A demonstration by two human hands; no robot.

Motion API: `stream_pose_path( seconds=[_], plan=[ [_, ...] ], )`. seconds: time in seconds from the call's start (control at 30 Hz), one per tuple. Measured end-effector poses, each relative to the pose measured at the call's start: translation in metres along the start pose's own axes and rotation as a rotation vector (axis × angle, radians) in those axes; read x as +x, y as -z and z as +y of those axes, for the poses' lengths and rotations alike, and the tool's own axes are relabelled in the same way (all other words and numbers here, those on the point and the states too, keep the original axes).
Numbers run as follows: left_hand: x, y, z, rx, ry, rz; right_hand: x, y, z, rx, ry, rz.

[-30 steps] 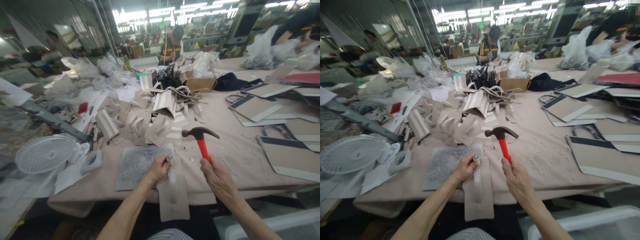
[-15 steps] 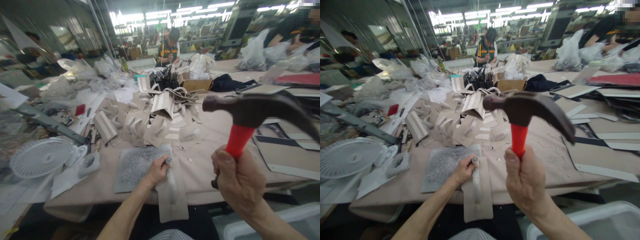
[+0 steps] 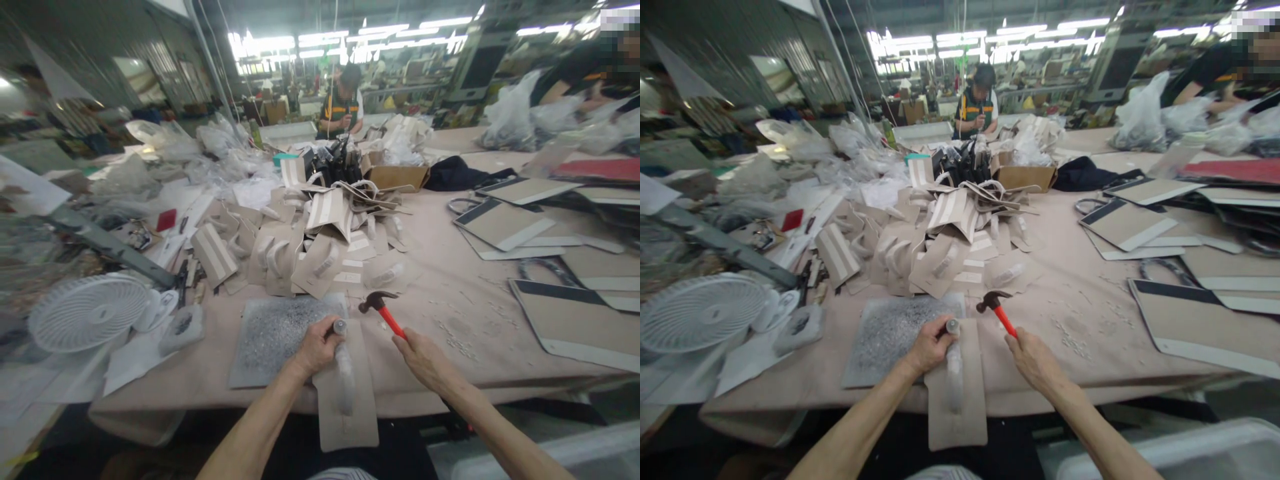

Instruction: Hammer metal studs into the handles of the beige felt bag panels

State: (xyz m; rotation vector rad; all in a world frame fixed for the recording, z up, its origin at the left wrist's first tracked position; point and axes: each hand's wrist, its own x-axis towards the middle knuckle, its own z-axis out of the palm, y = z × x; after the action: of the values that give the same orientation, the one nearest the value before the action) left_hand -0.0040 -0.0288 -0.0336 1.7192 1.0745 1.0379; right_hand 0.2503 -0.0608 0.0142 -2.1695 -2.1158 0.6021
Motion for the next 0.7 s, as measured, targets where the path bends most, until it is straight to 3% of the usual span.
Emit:
stream_pose_path(
  seconds=[0.1,0.2,0.27,0.37,0.43,0.53,0.6,0.7],
  plan=[
    [0.0,0.0,0.003,-0.045,0.04,0.029,0.0,-0.011,-0.007,-0.082,0.045,0.151],
    [0.001,-0.002,0.005,-0.107,0.09,0.056,-0.018,-0.014,-0.036,-0.092,0.47,0.299],
    [0.002,-0.005,0.003,-0.147,0.126,0.093,-0.032,-0.015,-0.061,-0.103,0.76,0.214],
    [0.008,-0.006,0.001,-0.291,0.235,0.222,-0.043,-0.019,-0.089,-0.197,0.932,0.066],
    [0.013,0.001,0.005,-0.422,0.3,0.381,-0.041,-0.019,-0.099,-0.257,0.89,0.093],
    [0.019,0.025,0.024,-0.52,0.251,0.606,-0.03,-0.008,-0.103,-0.287,0.648,0.215],
    [0.021,0.042,0.04,-0.489,0.16,0.64,-0.026,0.001,-0.1,-0.239,0.472,0.256],
    [0.019,0.054,0.056,-0.387,0.102,0.552,-0.027,-0.003,-0.096,-0.092,0.28,0.238]
  ],
)
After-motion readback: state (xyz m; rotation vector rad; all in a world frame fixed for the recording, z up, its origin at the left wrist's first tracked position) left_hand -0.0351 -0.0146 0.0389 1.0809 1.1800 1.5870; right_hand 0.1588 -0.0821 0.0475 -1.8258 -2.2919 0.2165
